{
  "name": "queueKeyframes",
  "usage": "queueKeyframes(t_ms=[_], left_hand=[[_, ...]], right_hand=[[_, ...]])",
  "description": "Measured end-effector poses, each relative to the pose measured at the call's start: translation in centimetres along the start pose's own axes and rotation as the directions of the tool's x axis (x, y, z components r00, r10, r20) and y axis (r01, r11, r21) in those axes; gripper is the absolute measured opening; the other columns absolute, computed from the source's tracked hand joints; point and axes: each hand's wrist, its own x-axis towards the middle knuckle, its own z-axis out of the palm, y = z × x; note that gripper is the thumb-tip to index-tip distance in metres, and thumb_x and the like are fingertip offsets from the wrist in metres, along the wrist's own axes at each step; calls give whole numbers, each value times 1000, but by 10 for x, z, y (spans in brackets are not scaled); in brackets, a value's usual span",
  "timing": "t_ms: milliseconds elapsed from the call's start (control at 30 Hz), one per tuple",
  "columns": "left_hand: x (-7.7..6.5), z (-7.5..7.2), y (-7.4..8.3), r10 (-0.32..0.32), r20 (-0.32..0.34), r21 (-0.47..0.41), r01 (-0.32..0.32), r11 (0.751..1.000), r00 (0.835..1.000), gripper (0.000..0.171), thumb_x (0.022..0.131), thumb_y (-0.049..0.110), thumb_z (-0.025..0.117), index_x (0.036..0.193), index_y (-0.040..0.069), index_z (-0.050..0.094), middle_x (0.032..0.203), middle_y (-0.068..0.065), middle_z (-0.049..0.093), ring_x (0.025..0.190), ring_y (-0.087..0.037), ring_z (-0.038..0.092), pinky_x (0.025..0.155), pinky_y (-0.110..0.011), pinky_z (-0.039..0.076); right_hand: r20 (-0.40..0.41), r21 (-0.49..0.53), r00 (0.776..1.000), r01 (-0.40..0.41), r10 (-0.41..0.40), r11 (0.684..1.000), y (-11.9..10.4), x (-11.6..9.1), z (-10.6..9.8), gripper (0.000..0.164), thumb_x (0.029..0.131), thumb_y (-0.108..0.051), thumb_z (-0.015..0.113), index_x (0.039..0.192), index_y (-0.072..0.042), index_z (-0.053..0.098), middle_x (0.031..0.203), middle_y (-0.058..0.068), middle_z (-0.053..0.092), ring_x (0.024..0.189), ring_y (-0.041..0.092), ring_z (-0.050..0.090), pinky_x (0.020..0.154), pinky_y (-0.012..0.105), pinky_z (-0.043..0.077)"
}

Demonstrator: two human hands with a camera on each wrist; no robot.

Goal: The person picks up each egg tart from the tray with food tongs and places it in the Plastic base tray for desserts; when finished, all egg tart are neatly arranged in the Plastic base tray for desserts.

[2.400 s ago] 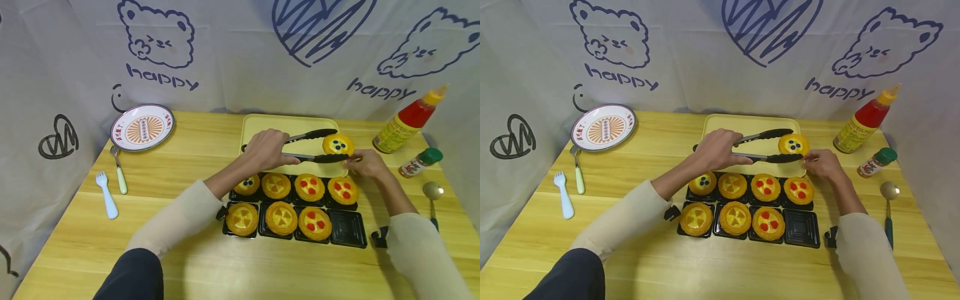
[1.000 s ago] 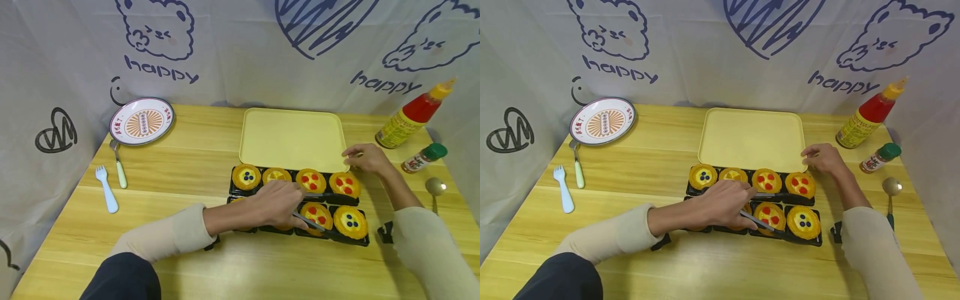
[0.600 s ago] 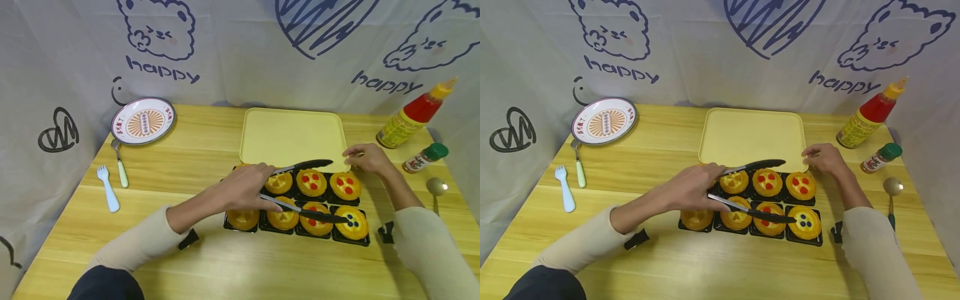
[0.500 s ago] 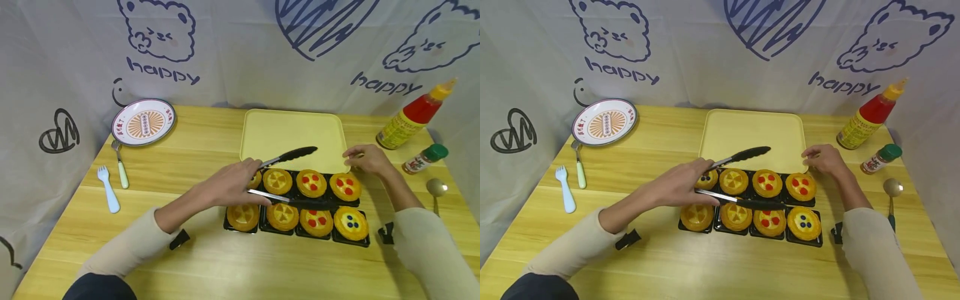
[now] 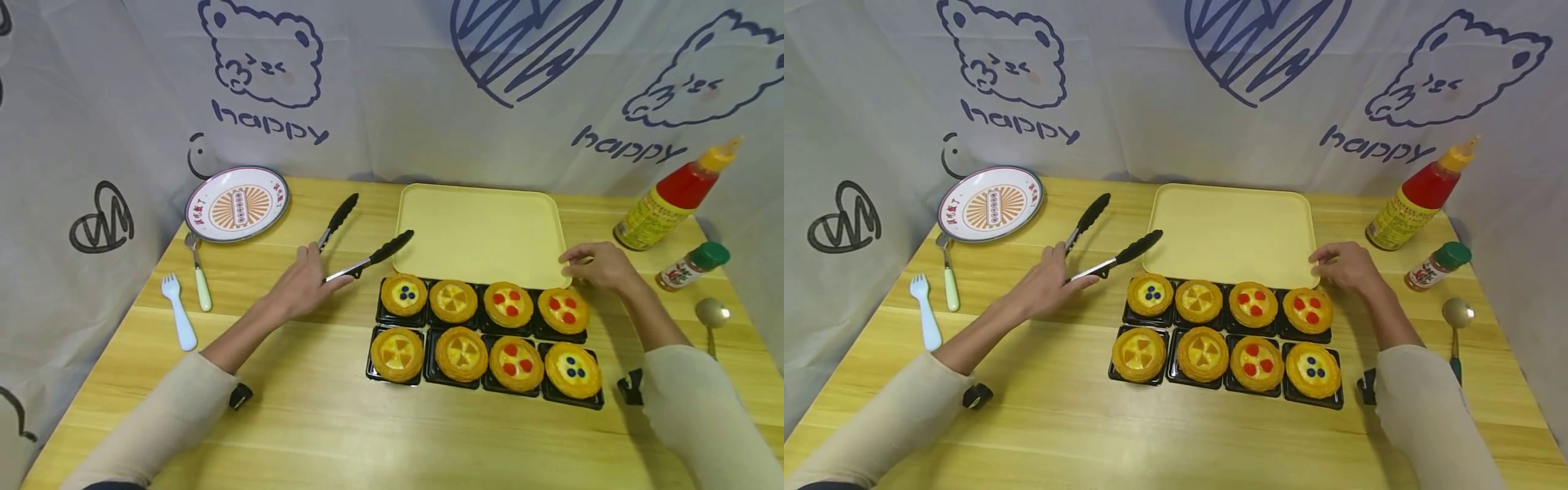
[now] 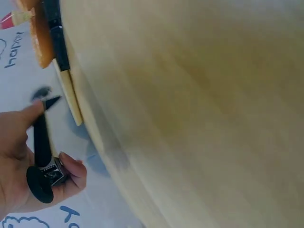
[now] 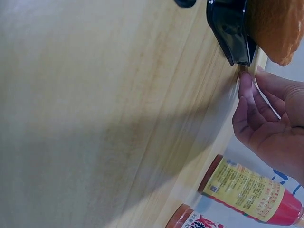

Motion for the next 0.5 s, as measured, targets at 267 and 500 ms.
queueKeyframes(t_ms=[267,500], left_hand=[[7,7,-10,-96,2,-42,96,995,995,74,96,47,48,119,-20,29,100,-28,35,61,-22,44,49,-29,40],[11,8,-6,-182,49,93,177,980,982,88,96,56,39,125,-26,29,109,-40,50,84,-40,61,68,-45,52]], right_hand=[[-8,-8,1000,-10,10,1000,0,2,2,34,90,-19,65,112,7,62,100,24,61,74,18,53,58,26,43],[-7,-16,1000,-14,13,1000,0,3,3,33,90,-19,65,110,7,62,99,24,61,72,17,51,57,26,42]])
